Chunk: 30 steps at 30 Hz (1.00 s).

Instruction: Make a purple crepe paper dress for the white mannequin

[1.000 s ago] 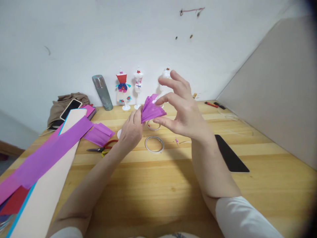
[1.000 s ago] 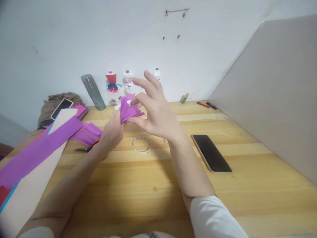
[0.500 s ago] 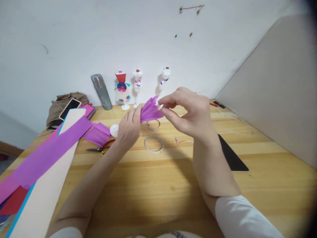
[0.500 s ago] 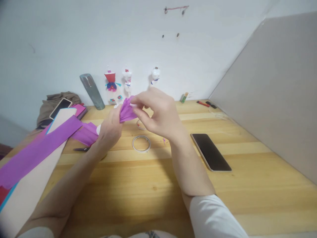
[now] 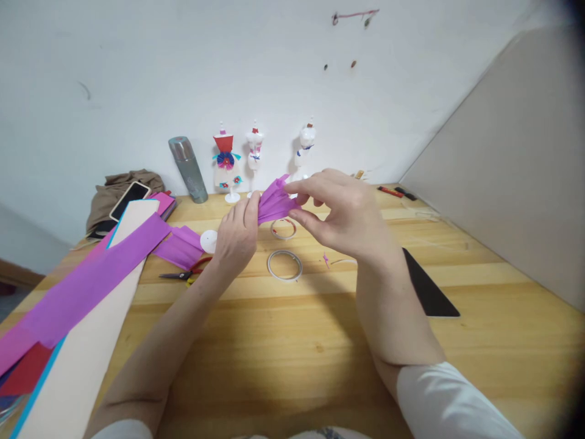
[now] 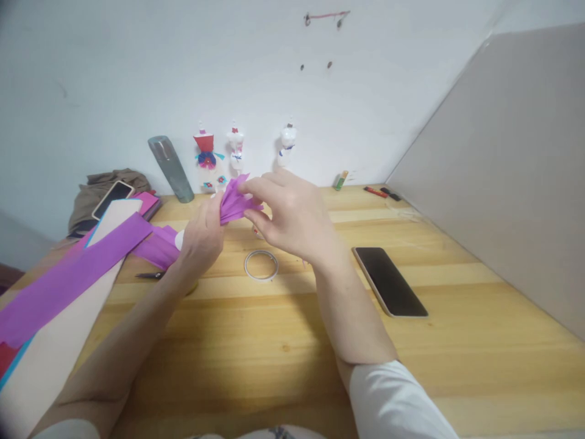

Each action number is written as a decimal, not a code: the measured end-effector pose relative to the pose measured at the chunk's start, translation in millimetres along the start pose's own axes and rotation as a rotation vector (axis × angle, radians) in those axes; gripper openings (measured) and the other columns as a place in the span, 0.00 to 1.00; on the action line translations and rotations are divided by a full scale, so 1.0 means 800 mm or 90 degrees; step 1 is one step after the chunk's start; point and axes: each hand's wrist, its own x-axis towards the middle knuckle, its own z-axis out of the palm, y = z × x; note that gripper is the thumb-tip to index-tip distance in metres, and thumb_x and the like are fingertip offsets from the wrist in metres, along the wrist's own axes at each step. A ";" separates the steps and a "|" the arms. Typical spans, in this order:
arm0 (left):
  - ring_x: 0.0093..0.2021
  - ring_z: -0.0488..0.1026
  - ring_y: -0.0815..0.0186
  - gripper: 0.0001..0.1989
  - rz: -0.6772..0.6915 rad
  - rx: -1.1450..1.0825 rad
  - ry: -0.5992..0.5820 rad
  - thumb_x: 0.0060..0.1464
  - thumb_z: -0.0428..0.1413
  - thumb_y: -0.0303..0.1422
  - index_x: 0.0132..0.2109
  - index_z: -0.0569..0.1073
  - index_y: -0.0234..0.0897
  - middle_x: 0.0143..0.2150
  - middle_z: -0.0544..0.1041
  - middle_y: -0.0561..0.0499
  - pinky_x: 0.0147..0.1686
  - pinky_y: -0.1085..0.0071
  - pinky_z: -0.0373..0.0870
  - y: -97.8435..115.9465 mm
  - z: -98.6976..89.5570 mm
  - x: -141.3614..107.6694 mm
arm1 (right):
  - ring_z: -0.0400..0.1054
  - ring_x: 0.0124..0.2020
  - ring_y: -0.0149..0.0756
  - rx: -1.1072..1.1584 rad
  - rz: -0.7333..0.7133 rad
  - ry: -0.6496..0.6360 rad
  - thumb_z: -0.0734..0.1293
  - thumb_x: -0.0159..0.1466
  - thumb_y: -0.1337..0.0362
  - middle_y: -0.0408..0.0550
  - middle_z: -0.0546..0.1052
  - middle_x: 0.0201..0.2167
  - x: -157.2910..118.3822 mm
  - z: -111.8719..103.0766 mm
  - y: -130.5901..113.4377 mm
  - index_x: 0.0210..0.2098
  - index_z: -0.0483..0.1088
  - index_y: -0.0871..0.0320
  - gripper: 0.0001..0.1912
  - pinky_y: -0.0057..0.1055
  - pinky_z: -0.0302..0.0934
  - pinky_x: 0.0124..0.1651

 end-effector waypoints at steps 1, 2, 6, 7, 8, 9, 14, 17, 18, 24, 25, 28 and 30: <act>0.55 0.72 0.55 0.25 -0.002 0.000 -0.005 0.65 0.42 0.29 0.68 0.57 0.38 0.56 0.73 0.38 0.54 0.59 0.68 0.000 0.000 0.000 | 0.72 0.37 0.42 0.011 -0.001 -0.002 0.66 0.64 0.65 0.44 0.78 0.33 0.000 0.000 -0.001 0.47 0.73 0.48 0.12 0.38 0.65 0.40; 0.56 0.71 0.55 0.25 -0.005 -0.001 -0.012 0.65 0.42 0.29 0.68 0.57 0.37 0.57 0.73 0.38 0.54 0.59 0.68 0.000 -0.001 0.000 | 0.72 0.37 0.41 0.024 -0.003 -0.005 0.66 0.64 0.65 0.44 0.79 0.33 0.001 0.000 -0.002 0.47 0.73 0.48 0.13 0.38 0.65 0.40; 0.56 0.71 0.54 0.26 -0.011 -0.003 -0.029 0.64 0.42 0.28 0.68 0.57 0.35 0.57 0.72 0.37 0.55 0.57 0.68 0.000 -0.001 0.001 | 0.72 0.34 0.38 0.057 -0.012 -0.012 0.65 0.65 0.67 0.44 0.78 0.33 0.003 0.000 -0.006 0.48 0.72 0.49 0.13 0.37 0.66 0.41; 0.56 0.71 0.54 0.26 -0.010 -0.004 -0.030 0.64 0.42 0.28 0.68 0.57 0.36 0.57 0.72 0.36 0.55 0.57 0.68 0.000 -0.001 0.001 | 0.71 0.34 0.38 0.059 -0.014 -0.019 0.64 0.65 0.67 0.44 0.78 0.32 0.004 -0.001 -0.006 0.48 0.72 0.49 0.13 0.37 0.66 0.40; 0.56 0.71 0.54 0.26 -0.009 -0.005 -0.030 0.64 0.42 0.28 0.68 0.57 0.36 0.57 0.73 0.37 0.55 0.56 0.68 0.000 0.000 0.001 | 0.71 0.34 0.38 0.059 -0.018 -0.028 0.64 0.66 0.67 0.44 0.77 0.32 0.005 -0.002 -0.007 0.46 0.72 0.49 0.11 0.37 0.66 0.39; 0.56 0.71 0.54 0.26 -0.009 -0.004 -0.031 0.64 0.42 0.27 0.68 0.57 0.36 0.56 0.73 0.37 0.55 0.56 0.68 0.000 0.000 0.001 | 0.71 0.34 0.38 0.057 -0.023 -0.037 0.63 0.66 0.67 0.44 0.77 0.31 0.005 -0.002 -0.007 0.44 0.73 0.49 0.10 0.36 0.65 0.39; 0.55 0.72 0.54 0.26 0.000 0.005 -0.039 0.64 0.43 0.28 0.68 0.57 0.35 0.57 0.73 0.38 0.54 0.57 0.68 0.004 -0.004 0.002 | 0.70 0.35 0.39 0.032 -0.050 -0.054 0.63 0.66 0.67 0.45 0.76 0.32 0.006 -0.003 -0.005 0.38 0.73 0.51 0.07 0.36 0.65 0.38; 0.55 0.72 0.54 0.25 0.004 0.007 -0.049 0.65 0.42 0.28 0.67 0.59 0.33 0.57 0.73 0.37 0.52 0.59 0.69 0.006 -0.006 0.003 | 0.70 0.36 0.39 0.020 -0.057 -0.049 0.63 0.67 0.68 0.46 0.76 0.32 0.007 -0.002 -0.004 0.37 0.73 0.51 0.08 0.36 0.64 0.38; 0.54 0.72 0.54 0.24 0.006 0.009 -0.048 0.65 0.43 0.28 0.67 0.59 0.33 0.56 0.73 0.37 0.52 0.59 0.69 0.006 -0.006 0.003 | 0.70 0.36 0.39 0.015 -0.057 -0.051 0.62 0.67 0.68 0.46 0.75 0.32 0.006 -0.001 -0.004 0.36 0.73 0.52 0.08 0.35 0.64 0.38; 0.49 0.75 0.57 0.23 0.065 0.090 -0.010 0.65 0.44 0.28 0.66 0.60 0.32 0.52 0.76 0.38 0.46 0.63 0.71 0.005 0.000 0.001 | 0.67 0.35 0.39 -0.017 -0.049 -0.015 0.62 0.66 0.71 0.46 0.73 0.30 0.005 0.004 -0.002 0.32 0.71 0.54 0.10 0.35 0.61 0.37; 0.48 0.75 0.57 0.23 0.079 0.102 -0.005 0.65 0.44 0.28 0.66 0.60 0.32 0.52 0.76 0.38 0.46 0.63 0.71 0.005 0.000 0.001 | 0.66 0.35 0.39 -0.020 -0.049 -0.006 0.61 0.66 0.71 0.47 0.72 0.30 0.005 0.004 -0.002 0.31 0.71 0.54 0.10 0.35 0.61 0.37; 0.49 0.75 0.58 0.23 0.098 0.111 0.013 0.65 0.44 0.28 0.66 0.59 0.34 0.52 0.76 0.39 0.46 0.64 0.71 0.004 0.001 0.001 | 0.65 0.34 0.40 -0.010 -0.055 -0.006 0.62 0.66 0.72 0.47 0.71 0.29 0.005 0.005 -0.003 0.31 0.70 0.54 0.10 0.36 0.61 0.37; 0.49 0.75 0.59 0.25 0.093 0.106 0.024 0.65 0.44 0.28 0.67 0.57 0.35 0.52 0.76 0.40 0.46 0.65 0.72 0.002 0.002 0.001 | 0.65 0.34 0.39 0.006 -0.061 -0.017 0.62 0.66 0.71 0.46 0.71 0.29 0.006 0.003 -0.005 0.31 0.70 0.54 0.09 0.36 0.61 0.37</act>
